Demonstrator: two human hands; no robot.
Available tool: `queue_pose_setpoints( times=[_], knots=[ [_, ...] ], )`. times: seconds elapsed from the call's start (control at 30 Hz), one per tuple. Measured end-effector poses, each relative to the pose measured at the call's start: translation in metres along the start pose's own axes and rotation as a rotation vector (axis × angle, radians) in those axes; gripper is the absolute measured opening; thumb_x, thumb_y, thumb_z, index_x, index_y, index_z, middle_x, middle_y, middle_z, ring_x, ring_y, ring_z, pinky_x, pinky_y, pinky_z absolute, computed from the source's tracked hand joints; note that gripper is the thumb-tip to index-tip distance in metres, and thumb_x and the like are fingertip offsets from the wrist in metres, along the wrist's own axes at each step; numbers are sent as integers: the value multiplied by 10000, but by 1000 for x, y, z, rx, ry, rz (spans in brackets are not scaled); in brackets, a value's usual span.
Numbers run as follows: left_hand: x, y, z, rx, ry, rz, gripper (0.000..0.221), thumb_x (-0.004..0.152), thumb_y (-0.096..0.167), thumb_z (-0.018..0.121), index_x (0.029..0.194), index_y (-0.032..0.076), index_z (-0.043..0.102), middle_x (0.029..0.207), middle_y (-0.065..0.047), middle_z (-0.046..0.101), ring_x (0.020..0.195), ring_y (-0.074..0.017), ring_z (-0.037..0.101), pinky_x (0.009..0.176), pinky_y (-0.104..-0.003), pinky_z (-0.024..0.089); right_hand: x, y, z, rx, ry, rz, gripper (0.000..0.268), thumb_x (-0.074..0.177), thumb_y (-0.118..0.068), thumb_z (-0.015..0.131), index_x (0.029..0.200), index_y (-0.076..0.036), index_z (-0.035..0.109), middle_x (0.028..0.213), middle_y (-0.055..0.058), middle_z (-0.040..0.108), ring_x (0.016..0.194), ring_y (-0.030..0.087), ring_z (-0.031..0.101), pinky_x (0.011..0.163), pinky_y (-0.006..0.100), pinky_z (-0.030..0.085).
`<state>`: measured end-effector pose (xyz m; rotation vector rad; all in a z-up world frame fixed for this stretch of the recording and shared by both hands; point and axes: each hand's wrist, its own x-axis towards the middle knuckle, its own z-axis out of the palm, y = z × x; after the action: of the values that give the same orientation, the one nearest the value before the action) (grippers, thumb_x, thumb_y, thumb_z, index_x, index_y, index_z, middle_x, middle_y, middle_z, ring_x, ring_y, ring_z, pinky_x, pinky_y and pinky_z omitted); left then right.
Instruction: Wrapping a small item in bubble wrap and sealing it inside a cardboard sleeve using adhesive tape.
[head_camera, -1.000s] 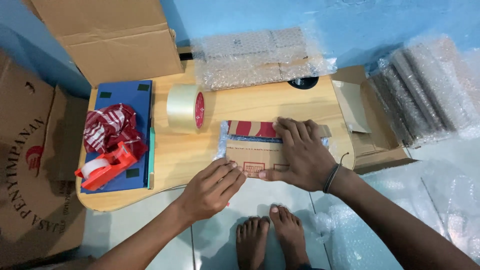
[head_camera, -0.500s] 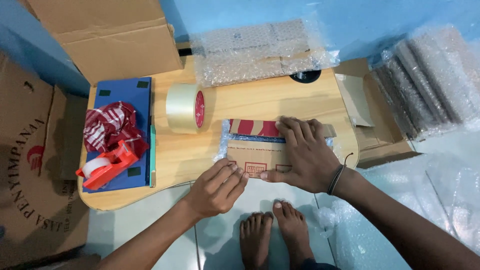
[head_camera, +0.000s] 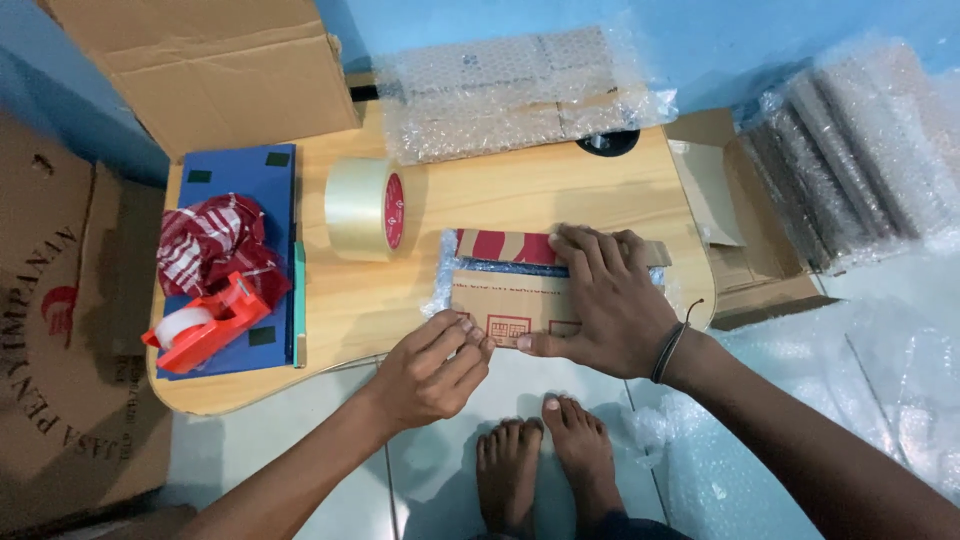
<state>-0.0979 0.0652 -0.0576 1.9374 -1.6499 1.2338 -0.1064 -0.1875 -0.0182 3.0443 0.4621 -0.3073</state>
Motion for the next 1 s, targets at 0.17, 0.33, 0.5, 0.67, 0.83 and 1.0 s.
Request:
queue_pose_setpoints(
  times=[0.17,0.33,0.5,0.67,0.83,1.0],
  knots=[
    [19,0,-9,-5,-28,-73,112,857,-118,742,848,-6,737,691,-125,559,663,-266,630,679,-427,615,-2,-2,-5,-20,-5,6,1252,735,-1065,345,1524,-94,359,1554,171,411,1507,311,336,1218,582,171],
    [10,3,4,-25,-18,-72,108,870,-129,718,860,-23,740,662,-131,530,628,-276,593,678,-437,608,-1,-1,-2,12,-8,0,1243,756,-1051,329,1518,-69,353,1550,189,402,1504,324,328,1214,593,167],
    [20,2,2,-49,13,-1,225,904,-122,646,710,-12,670,605,-112,438,585,-269,507,652,-412,570,0,-2,-2,-29,-6,8,1235,744,-1055,325,1519,-94,361,1550,168,409,1505,304,330,1215,583,166],
    [23,3,4,-60,-22,3,296,918,-117,590,652,10,617,587,-91,383,569,-266,457,634,-405,543,0,-2,-1,-27,8,6,1233,750,-1047,340,1519,-83,367,1541,174,419,1494,312,347,1209,583,174],
    [25,3,0,-84,-23,0,277,908,-124,607,671,17,629,597,-80,389,578,-258,464,635,-398,533,1,-1,-2,-26,-7,6,1264,736,-1063,326,1527,-76,359,1543,178,412,1497,311,337,1210,583,161],
    [34,1,-13,-139,-87,-131,144,941,-89,638,841,-6,700,700,-89,477,652,-266,538,712,-448,567,1,-2,-3,-37,-34,11,1239,766,-1043,297,1537,-73,327,1558,171,378,1499,311,323,1207,599,173]
  ],
)
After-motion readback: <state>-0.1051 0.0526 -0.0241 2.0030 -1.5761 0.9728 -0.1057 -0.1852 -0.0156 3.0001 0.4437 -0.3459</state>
